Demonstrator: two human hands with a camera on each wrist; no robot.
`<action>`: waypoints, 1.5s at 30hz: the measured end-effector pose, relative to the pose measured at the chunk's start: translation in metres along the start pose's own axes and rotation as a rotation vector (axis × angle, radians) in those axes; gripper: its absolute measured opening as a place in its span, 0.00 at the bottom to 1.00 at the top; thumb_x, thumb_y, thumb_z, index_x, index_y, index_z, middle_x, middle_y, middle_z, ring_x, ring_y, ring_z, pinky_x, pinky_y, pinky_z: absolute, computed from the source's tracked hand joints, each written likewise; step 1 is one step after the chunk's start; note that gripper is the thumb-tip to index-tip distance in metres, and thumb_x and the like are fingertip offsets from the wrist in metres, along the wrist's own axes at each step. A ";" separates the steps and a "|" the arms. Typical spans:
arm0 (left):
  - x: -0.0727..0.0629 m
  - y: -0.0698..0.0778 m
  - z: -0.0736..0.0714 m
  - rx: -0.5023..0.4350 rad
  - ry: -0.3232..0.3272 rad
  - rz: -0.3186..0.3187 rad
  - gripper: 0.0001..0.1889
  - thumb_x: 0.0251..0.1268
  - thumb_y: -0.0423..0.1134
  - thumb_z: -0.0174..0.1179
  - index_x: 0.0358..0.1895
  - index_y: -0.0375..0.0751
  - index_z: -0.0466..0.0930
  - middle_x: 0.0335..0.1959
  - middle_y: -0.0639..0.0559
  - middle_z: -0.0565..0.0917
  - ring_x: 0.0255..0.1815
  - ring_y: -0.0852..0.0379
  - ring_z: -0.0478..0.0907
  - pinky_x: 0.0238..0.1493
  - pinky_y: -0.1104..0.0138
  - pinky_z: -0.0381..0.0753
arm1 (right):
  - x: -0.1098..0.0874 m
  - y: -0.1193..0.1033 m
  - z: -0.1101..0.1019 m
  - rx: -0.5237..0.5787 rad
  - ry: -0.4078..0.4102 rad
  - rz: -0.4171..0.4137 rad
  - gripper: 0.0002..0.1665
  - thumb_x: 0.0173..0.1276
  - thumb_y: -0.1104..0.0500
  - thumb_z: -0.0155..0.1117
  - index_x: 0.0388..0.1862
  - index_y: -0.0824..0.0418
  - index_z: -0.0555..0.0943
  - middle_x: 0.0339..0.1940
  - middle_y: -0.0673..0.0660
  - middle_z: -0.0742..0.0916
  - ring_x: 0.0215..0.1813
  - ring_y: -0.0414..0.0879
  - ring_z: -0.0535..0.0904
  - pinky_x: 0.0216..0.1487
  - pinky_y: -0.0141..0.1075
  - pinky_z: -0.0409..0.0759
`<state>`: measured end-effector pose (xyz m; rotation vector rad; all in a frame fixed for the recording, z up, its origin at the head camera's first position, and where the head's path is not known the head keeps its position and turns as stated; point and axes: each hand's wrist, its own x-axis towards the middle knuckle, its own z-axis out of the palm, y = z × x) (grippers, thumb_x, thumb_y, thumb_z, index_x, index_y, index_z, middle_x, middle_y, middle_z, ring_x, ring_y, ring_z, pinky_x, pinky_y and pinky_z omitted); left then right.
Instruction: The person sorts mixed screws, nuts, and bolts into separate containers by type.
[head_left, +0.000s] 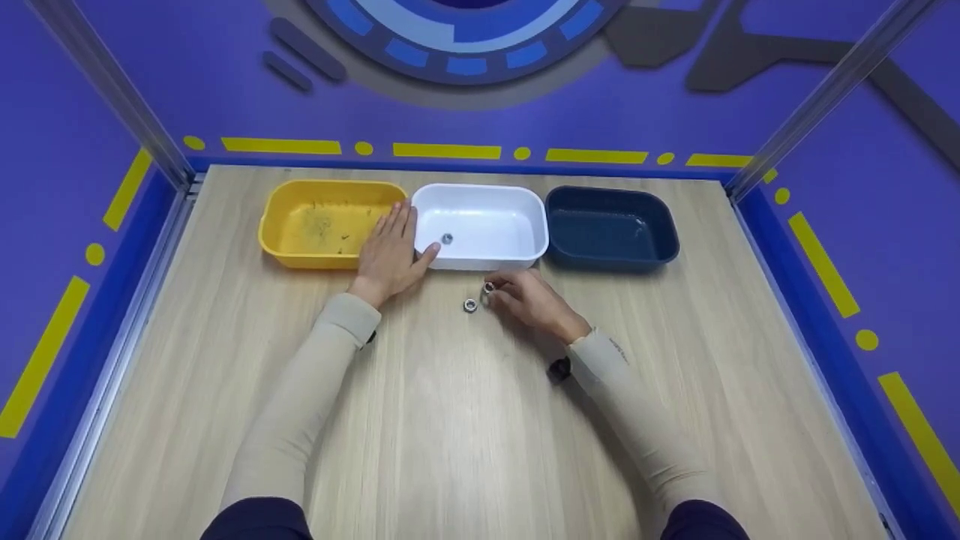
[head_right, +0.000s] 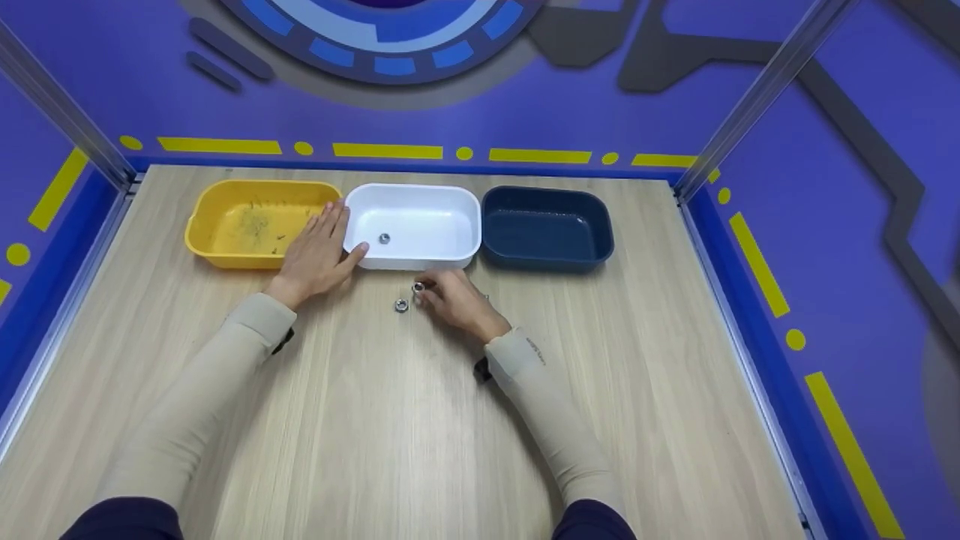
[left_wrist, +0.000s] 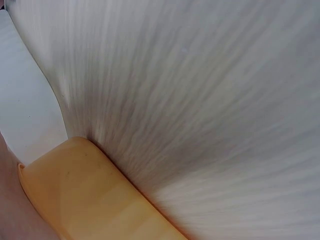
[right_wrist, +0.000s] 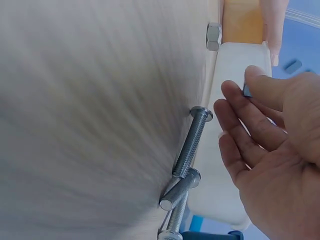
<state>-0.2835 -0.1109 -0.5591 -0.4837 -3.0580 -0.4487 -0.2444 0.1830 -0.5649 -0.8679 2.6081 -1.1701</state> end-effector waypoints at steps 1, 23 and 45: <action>0.000 0.000 0.000 -0.002 -0.002 -0.001 0.48 0.83 0.68 0.33 0.87 0.31 0.41 0.90 0.38 0.41 0.91 0.42 0.38 0.91 0.52 0.41 | 0.000 0.000 0.000 0.003 0.004 0.004 0.12 0.77 0.65 0.68 0.56 0.67 0.87 0.51 0.59 0.91 0.57 0.51 0.87 0.65 0.49 0.86; -0.001 0.000 0.001 -0.013 -0.002 -0.009 0.49 0.82 0.69 0.32 0.87 0.32 0.42 0.90 0.38 0.42 0.91 0.42 0.39 0.91 0.53 0.40 | 0.006 -0.008 -0.009 -0.047 0.016 -0.010 0.13 0.78 0.67 0.65 0.57 0.66 0.88 0.51 0.58 0.92 0.55 0.49 0.87 0.61 0.49 0.87; -0.001 0.000 0.001 -0.003 -0.012 -0.020 0.48 0.83 0.69 0.33 0.87 0.33 0.41 0.90 0.41 0.41 0.91 0.45 0.37 0.91 0.55 0.37 | 0.012 -0.019 -0.017 0.060 0.109 -0.041 0.16 0.78 0.65 0.67 0.60 0.72 0.85 0.52 0.62 0.91 0.55 0.53 0.88 0.62 0.49 0.88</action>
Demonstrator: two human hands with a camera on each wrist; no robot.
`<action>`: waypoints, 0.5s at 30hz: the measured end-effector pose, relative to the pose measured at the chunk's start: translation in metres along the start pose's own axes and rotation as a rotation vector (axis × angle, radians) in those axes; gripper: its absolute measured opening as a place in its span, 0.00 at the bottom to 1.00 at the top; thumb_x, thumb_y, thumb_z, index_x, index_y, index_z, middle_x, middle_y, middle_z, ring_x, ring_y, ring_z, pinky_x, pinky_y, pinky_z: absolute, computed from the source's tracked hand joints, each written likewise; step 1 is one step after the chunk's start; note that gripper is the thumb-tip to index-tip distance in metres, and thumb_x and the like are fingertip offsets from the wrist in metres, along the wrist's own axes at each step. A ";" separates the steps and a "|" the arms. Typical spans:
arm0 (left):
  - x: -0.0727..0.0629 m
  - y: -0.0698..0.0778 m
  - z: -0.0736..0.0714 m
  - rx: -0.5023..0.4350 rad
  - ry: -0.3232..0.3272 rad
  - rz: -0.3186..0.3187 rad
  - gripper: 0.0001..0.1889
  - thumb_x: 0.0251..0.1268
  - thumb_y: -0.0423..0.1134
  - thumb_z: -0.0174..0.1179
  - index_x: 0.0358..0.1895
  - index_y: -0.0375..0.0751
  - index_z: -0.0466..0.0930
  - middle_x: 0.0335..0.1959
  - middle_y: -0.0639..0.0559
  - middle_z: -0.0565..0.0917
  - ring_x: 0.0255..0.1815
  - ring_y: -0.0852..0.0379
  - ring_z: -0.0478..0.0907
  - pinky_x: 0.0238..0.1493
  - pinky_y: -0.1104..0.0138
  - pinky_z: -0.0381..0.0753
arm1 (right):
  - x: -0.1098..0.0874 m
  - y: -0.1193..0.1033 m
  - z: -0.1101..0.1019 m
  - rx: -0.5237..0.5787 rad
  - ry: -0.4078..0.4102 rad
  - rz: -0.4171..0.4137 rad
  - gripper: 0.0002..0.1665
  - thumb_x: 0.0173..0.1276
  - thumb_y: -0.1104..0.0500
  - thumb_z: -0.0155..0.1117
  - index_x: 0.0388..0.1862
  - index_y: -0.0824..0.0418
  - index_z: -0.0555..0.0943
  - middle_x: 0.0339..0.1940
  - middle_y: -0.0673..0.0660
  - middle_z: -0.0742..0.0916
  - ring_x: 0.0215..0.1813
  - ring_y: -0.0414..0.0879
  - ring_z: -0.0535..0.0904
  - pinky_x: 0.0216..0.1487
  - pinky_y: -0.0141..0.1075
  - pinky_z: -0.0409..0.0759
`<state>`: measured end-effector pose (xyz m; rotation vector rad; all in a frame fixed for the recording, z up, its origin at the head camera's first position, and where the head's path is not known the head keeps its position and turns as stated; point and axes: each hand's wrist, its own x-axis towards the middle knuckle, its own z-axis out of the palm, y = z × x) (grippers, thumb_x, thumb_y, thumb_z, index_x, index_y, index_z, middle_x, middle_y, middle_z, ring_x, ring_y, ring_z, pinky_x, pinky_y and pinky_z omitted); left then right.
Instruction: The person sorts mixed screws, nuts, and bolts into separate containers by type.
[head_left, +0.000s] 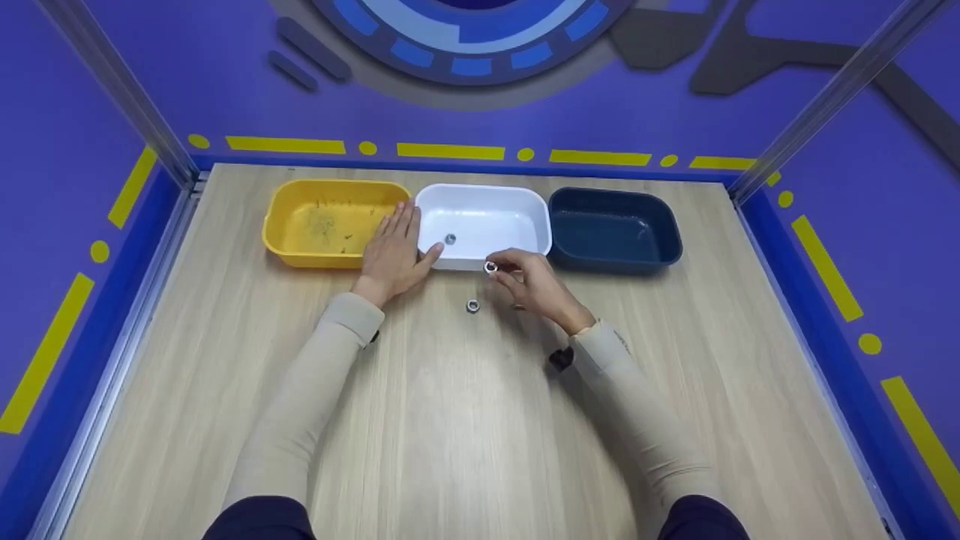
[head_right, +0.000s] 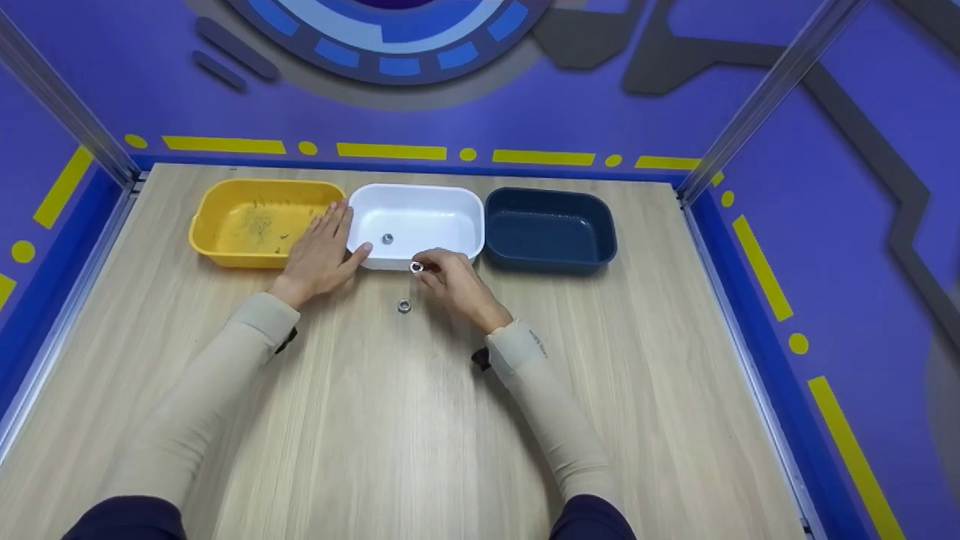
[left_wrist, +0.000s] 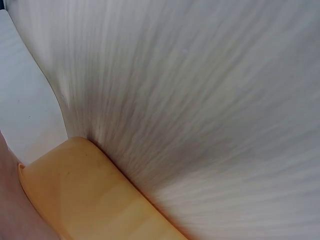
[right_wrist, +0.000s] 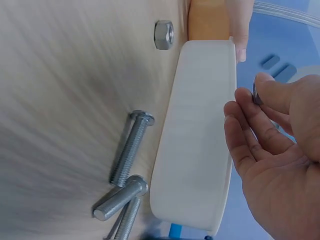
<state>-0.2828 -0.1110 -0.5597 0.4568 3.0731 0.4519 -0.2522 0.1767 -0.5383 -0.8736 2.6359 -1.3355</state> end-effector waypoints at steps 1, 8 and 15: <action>0.000 0.000 0.000 0.001 0.002 0.002 0.48 0.83 0.69 0.33 0.87 0.33 0.41 0.90 0.40 0.41 0.91 0.44 0.37 0.91 0.54 0.37 | 0.001 0.000 0.000 0.001 0.007 0.000 0.17 0.78 0.65 0.67 0.60 0.72 0.85 0.52 0.62 0.91 0.55 0.54 0.88 0.63 0.49 0.88; 0.001 -0.001 0.002 0.004 0.011 0.007 0.48 0.83 0.68 0.35 0.87 0.33 0.42 0.90 0.39 0.41 0.91 0.43 0.38 0.91 0.52 0.41 | 0.006 -0.002 -0.003 -0.026 0.046 -0.018 0.16 0.78 0.64 0.67 0.60 0.68 0.86 0.52 0.61 0.92 0.54 0.53 0.89 0.60 0.49 0.88; 0.001 0.000 0.001 0.005 0.012 0.008 0.48 0.83 0.68 0.34 0.87 0.32 0.42 0.90 0.39 0.41 0.91 0.43 0.38 0.91 0.52 0.40 | 0.013 -0.002 -0.005 -0.013 0.076 -0.026 0.16 0.79 0.63 0.68 0.59 0.69 0.86 0.53 0.62 0.92 0.52 0.52 0.88 0.59 0.49 0.88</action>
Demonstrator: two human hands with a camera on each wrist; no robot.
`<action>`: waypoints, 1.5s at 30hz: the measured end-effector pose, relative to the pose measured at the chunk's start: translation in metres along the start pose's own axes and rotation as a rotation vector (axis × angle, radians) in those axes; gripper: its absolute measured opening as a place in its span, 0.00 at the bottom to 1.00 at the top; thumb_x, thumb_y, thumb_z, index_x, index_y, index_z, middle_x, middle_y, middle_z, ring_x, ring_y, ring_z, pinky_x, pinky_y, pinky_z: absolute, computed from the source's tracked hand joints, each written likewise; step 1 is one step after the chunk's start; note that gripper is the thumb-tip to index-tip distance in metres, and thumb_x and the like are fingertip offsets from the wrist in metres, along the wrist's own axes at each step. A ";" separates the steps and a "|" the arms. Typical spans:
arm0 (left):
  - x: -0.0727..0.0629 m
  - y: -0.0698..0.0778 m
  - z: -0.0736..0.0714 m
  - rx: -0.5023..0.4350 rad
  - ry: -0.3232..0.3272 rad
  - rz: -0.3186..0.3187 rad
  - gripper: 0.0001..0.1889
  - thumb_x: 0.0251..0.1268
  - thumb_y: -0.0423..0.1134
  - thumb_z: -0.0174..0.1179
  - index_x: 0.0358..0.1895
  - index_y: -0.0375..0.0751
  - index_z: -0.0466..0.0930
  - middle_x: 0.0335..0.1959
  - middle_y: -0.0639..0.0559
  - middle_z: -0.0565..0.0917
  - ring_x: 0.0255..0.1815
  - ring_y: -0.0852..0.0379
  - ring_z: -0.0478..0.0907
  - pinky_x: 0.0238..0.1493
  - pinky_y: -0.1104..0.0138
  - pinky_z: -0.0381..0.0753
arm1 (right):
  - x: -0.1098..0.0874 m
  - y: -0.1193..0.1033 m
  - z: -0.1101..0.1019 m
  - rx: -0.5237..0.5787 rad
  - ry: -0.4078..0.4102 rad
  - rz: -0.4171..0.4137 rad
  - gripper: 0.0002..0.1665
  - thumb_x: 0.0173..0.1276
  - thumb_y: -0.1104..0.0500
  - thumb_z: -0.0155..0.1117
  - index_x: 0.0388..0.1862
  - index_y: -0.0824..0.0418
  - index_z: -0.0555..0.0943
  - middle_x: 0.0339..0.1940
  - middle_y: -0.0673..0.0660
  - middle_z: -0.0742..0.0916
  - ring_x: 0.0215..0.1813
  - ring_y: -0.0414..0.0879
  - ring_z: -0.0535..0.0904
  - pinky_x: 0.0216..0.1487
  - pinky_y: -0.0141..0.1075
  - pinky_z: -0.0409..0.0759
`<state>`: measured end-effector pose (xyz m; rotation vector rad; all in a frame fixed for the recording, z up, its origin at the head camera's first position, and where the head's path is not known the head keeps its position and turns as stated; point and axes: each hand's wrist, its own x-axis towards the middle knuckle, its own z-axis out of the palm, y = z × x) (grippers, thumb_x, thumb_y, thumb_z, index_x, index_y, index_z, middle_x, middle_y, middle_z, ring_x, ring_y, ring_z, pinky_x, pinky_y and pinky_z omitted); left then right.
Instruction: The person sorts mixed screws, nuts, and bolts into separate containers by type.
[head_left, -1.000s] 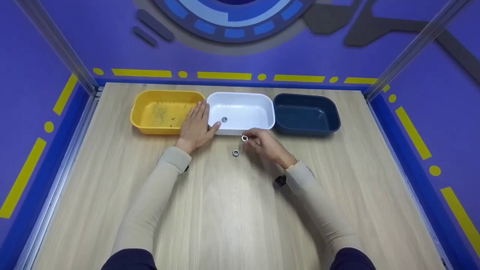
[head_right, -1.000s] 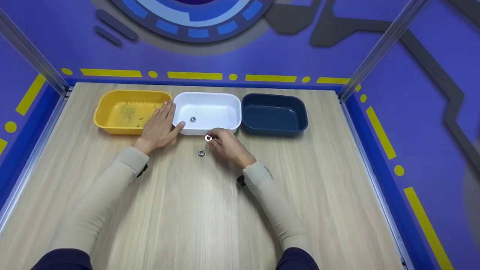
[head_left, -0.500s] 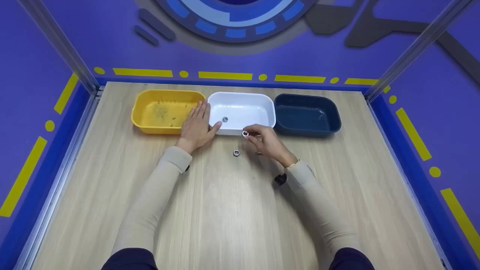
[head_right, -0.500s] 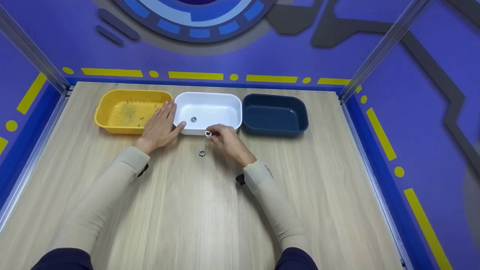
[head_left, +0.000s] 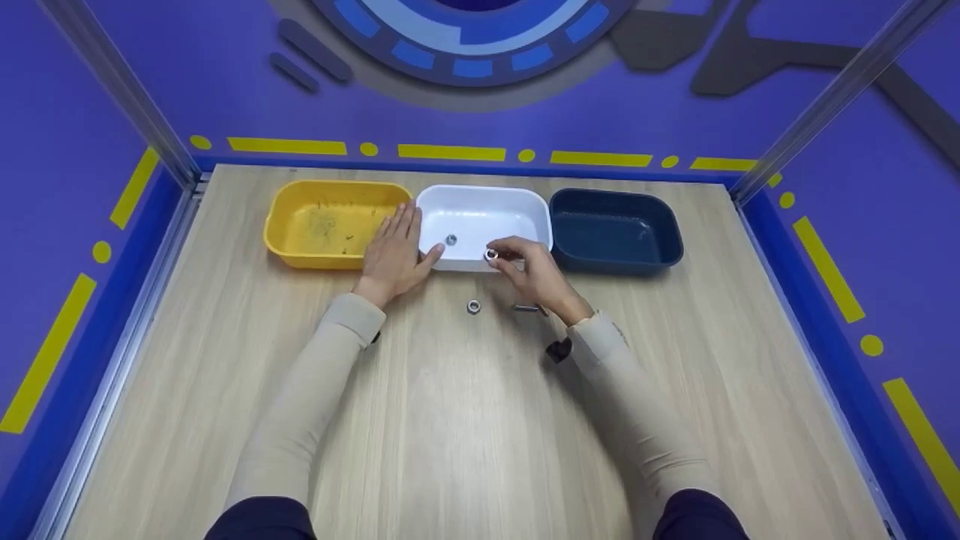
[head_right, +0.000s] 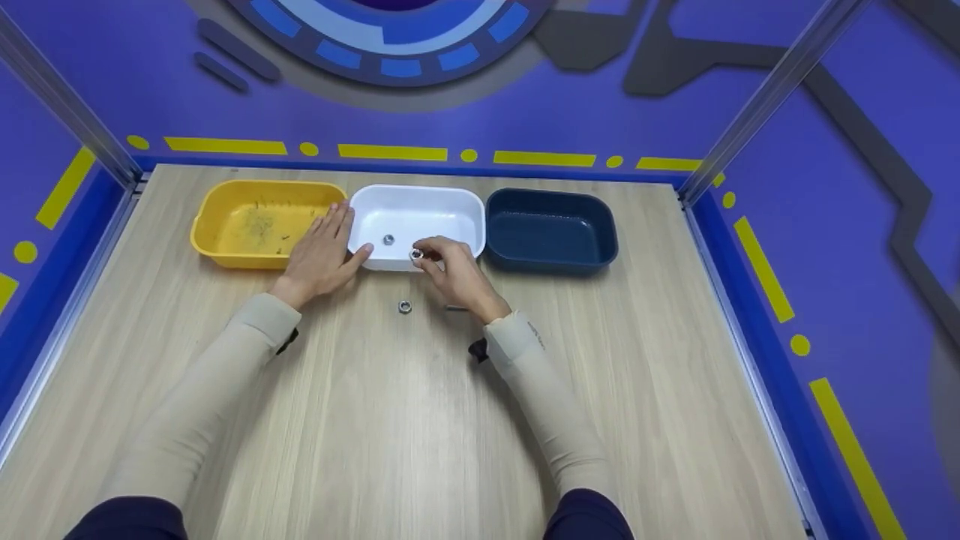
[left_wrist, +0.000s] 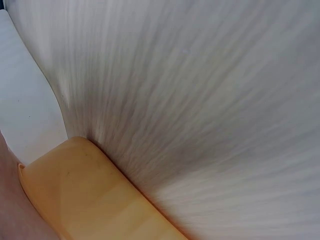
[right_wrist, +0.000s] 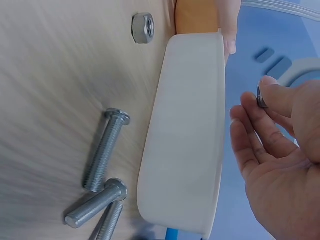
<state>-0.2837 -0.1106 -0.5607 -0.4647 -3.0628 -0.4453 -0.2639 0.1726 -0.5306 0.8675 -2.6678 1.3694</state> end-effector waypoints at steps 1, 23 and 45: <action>0.000 0.000 0.000 -0.005 0.000 0.001 0.48 0.83 0.68 0.34 0.87 0.32 0.42 0.90 0.39 0.41 0.91 0.43 0.38 0.91 0.53 0.40 | 0.001 0.000 0.000 0.004 0.001 0.001 0.16 0.78 0.63 0.68 0.59 0.70 0.86 0.53 0.62 0.91 0.52 0.53 0.88 0.59 0.49 0.88; -0.001 0.000 -0.001 0.006 0.010 0.006 0.48 0.83 0.68 0.34 0.87 0.31 0.43 0.90 0.38 0.43 0.91 0.42 0.40 0.91 0.53 0.40 | 0.043 0.004 0.002 -0.037 0.011 0.064 0.16 0.81 0.62 0.65 0.61 0.70 0.85 0.53 0.61 0.91 0.54 0.52 0.88 0.61 0.46 0.87; 0.001 0.000 -0.001 0.019 0.001 0.004 0.48 0.83 0.68 0.34 0.87 0.30 0.44 0.90 0.37 0.44 0.91 0.42 0.41 0.91 0.53 0.43 | 0.090 0.018 0.015 -0.107 0.069 0.149 0.14 0.82 0.61 0.64 0.59 0.66 0.86 0.53 0.61 0.91 0.53 0.52 0.88 0.58 0.43 0.88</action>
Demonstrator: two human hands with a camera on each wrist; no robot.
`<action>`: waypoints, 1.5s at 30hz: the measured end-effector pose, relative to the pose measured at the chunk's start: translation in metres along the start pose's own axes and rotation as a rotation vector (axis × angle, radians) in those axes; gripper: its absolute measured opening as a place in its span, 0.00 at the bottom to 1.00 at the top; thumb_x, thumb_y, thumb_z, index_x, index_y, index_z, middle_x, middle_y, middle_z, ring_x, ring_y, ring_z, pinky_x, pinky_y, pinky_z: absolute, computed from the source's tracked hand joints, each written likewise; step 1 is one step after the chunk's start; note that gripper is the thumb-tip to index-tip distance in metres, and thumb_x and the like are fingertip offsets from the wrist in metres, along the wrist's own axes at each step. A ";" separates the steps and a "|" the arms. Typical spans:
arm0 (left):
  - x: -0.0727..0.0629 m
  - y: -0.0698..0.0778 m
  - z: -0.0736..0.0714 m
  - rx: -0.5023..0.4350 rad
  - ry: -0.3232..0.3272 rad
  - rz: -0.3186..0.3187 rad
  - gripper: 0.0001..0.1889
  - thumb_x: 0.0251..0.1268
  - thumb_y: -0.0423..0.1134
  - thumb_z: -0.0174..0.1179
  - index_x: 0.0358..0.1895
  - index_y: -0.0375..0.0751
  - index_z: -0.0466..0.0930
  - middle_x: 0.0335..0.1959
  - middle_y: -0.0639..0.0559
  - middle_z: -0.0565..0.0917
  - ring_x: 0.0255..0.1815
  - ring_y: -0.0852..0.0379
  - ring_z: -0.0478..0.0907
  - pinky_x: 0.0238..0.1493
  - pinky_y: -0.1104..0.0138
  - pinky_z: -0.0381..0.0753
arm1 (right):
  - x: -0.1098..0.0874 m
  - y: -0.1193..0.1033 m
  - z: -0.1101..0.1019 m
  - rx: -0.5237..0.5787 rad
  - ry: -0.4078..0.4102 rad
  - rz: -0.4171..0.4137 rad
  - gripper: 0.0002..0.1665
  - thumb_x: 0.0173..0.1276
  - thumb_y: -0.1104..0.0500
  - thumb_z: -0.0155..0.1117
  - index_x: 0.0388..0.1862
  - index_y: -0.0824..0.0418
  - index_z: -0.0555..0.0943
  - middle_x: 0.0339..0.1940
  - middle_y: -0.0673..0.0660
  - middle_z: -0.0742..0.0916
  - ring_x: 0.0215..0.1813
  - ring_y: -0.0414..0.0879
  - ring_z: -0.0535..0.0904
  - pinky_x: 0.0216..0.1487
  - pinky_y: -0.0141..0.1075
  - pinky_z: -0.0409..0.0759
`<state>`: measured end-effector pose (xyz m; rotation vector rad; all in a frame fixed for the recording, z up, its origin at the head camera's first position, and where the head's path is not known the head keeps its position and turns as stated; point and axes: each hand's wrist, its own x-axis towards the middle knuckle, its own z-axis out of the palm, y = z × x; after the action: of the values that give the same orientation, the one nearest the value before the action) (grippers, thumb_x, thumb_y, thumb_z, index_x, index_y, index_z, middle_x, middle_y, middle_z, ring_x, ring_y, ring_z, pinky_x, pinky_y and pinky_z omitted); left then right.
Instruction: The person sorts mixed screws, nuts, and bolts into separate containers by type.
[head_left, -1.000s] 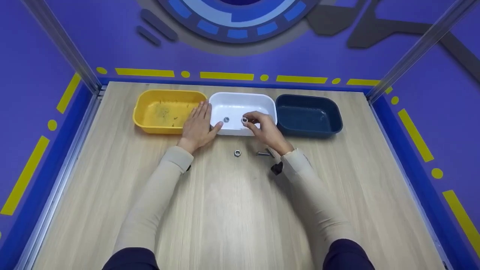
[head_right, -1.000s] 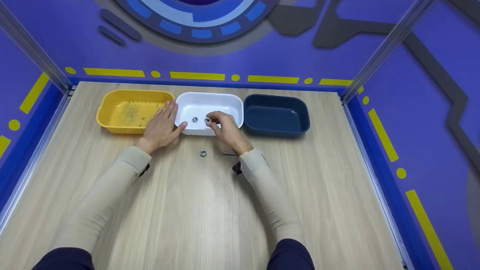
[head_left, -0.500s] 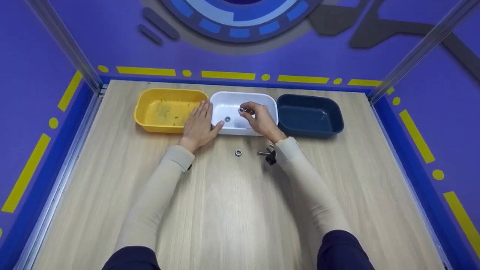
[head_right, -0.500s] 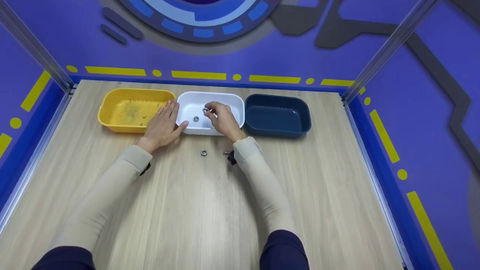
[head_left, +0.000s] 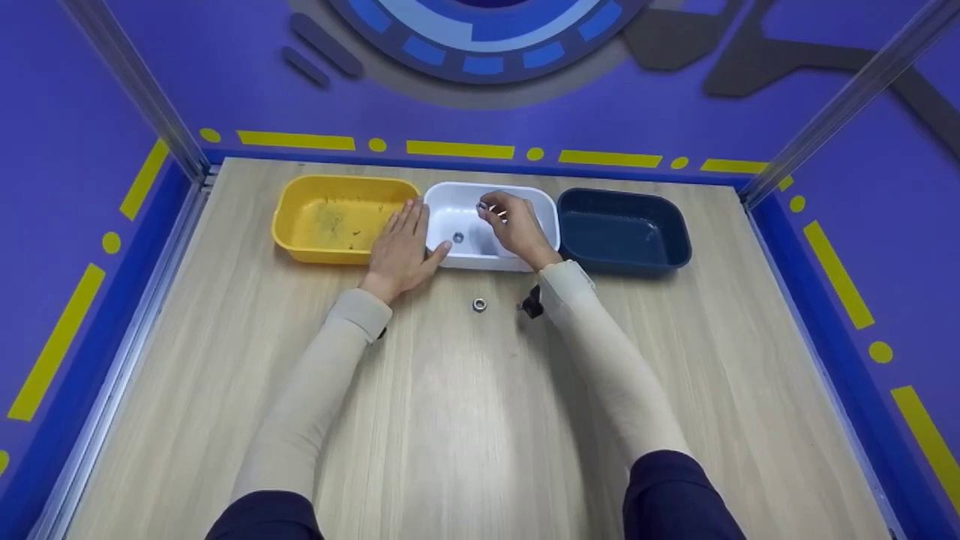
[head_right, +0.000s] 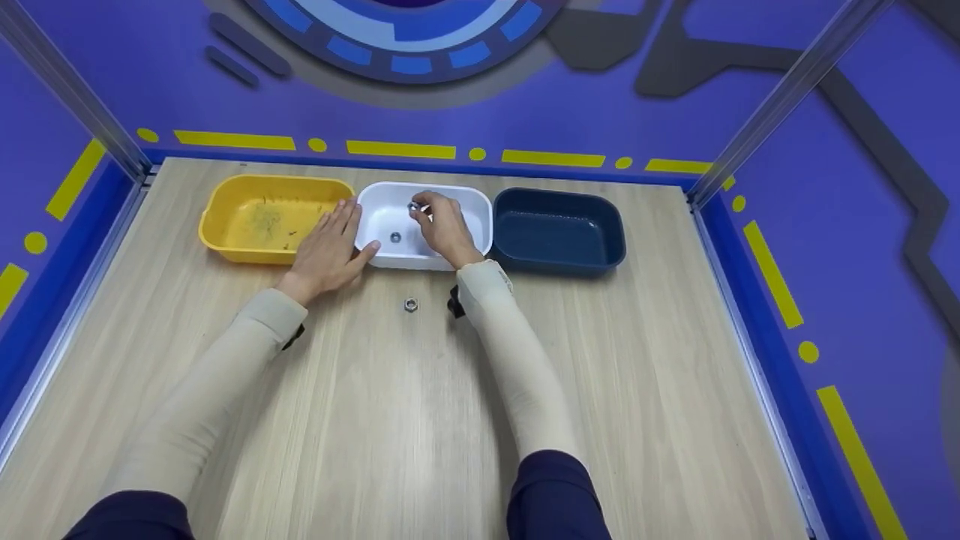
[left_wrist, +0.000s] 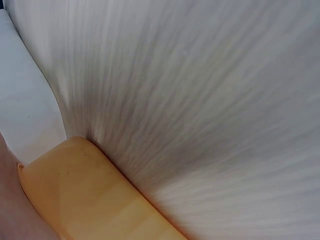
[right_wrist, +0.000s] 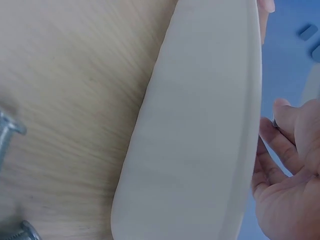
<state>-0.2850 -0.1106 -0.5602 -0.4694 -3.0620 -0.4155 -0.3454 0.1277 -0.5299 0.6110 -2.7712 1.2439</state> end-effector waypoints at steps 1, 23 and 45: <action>0.001 0.000 0.001 0.000 0.000 0.000 0.48 0.83 0.68 0.34 0.87 0.30 0.44 0.90 0.37 0.44 0.91 0.42 0.41 0.91 0.53 0.43 | 0.000 0.001 0.000 0.002 0.002 0.006 0.14 0.82 0.61 0.64 0.59 0.66 0.86 0.53 0.61 0.91 0.54 0.52 0.88 0.58 0.43 0.88; 0.000 0.001 0.001 -0.018 -0.020 -0.023 0.49 0.82 0.69 0.33 0.87 0.33 0.41 0.90 0.40 0.42 0.91 0.45 0.38 0.91 0.57 0.36 | -0.008 0.002 -0.005 -0.002 0.010 0.005 0.19 0.81 0.62 0.64 0.65 0.70 0.83 0.62 0.63 0.89 0.62 0.56 0.87 0.65 0.49 0.85; 0.000 -0.001 0.001 -0.007 -0.006 -0.010 0.48 0.83 0.68 0.34 0.87 0.32 0.42 0.90 0.38 0.42 0.91 0.43 0.39 0.91 0.53 0.39 | -0.036 -0.003 -0.012 0.023 0.026 -0.080 0.19 0.80 0.61 0.66 0.64 0.70 0.83 0.60 0.65 0.88 0.61 0.59 0.85 0.66 0.56 0.84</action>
<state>-0.2850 -0.1108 -0.5616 -0.4561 -3.0709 -0.4265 -0.3128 0.1467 -0.5266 0.6949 -2.6867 1.2605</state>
